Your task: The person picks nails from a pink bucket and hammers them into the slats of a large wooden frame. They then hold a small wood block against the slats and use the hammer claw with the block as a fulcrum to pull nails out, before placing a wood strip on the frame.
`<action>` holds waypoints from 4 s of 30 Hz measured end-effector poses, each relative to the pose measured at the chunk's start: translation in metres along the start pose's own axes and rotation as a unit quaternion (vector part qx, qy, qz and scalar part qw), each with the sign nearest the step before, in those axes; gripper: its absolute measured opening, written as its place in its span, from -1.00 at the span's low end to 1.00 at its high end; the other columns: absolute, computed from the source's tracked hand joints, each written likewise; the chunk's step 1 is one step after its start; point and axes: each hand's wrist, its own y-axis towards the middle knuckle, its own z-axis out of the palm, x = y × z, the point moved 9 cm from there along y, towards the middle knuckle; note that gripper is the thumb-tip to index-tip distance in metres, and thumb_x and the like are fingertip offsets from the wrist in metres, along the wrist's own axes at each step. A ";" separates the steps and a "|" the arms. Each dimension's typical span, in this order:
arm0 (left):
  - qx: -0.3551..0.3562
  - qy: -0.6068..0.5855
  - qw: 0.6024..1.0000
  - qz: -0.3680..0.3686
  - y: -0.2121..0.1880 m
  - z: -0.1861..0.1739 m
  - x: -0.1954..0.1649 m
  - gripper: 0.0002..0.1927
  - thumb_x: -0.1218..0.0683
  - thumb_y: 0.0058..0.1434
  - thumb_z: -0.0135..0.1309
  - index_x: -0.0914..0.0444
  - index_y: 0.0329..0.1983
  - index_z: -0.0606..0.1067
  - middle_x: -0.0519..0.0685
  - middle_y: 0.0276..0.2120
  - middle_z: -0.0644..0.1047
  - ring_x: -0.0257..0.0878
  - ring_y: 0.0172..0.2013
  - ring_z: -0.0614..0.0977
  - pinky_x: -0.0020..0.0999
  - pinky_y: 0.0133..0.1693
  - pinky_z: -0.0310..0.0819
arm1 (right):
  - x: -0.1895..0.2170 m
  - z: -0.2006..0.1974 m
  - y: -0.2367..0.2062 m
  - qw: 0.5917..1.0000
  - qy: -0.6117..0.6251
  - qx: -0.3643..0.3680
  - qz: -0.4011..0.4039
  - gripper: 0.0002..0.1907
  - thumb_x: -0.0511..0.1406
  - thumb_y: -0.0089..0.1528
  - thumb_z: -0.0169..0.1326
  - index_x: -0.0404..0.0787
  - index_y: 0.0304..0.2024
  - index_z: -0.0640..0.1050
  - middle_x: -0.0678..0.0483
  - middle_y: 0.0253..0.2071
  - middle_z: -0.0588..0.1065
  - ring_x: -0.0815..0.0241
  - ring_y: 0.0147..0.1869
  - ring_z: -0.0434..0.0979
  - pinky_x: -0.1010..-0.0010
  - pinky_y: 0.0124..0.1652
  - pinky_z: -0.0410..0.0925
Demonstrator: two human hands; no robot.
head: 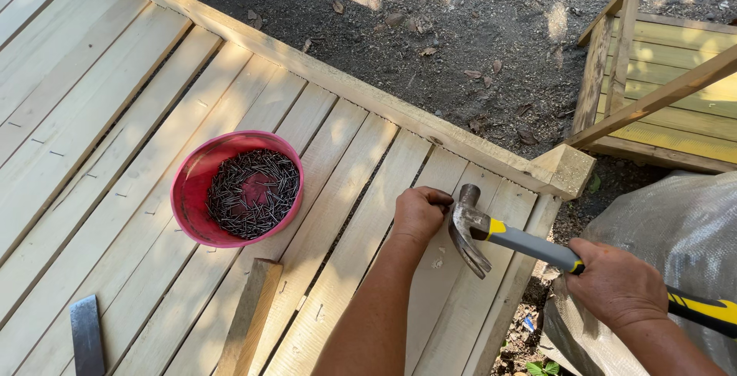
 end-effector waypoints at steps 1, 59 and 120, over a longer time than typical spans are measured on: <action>0.004 0.013 1.000 -0.004 0.000 0.000 0.000 -0.80 0.28 0.12 0.17 0.17 -0.26 0.71 -0.01 -0.20 0.70 -0.18 -0.22 0.73 -0.37 -0.07 0.62 | 0.002 -0.002 -0.001 1.000 0.008 -0.004 0.008 -0.79 0.05 0.27 0.06 0.27 -0.15 0.60 0.26 -0.29 0.61 0.22 -0.20 0.70 0.27 -0.15 0.54; -0.215 0.167 0.952 0.143 -0.021 -0.090 -0.057 -0.83 0.26 0.23 0.07 0.20 -0.30 0.66 -0.07 -0.10 0.60 -0.10 -0.06 0.59 -0.26 0.04 0.51 | 0.018 0.064 -0.009 0.963 0.254 0.089 -0.022 -0.62 0.08 0.20 0.16 0.04 -0.12 0.63 0.08 -0.50 0.57 0.20 -0.38 0.65 0.25 -0.18 0.47; -0.256 0.186 0.945 -0.082 -0.020 -0.271 0.028 -0.84 0.08 0.12 0.23 0.13 -0.22 0.67 0.11 -0.22 0.70 -0.05 -0.21 0.72 -0.17 0.01 0.59 | 0.068 0.036 0.005 0.948 0.290 0.126 0.045 -0.50 0.09 0.23 0.15 -0.15 -0.07 0.68 0.00 -0.47 0.57 0.13 -0.27 0.64 0.16 -0.09 0.48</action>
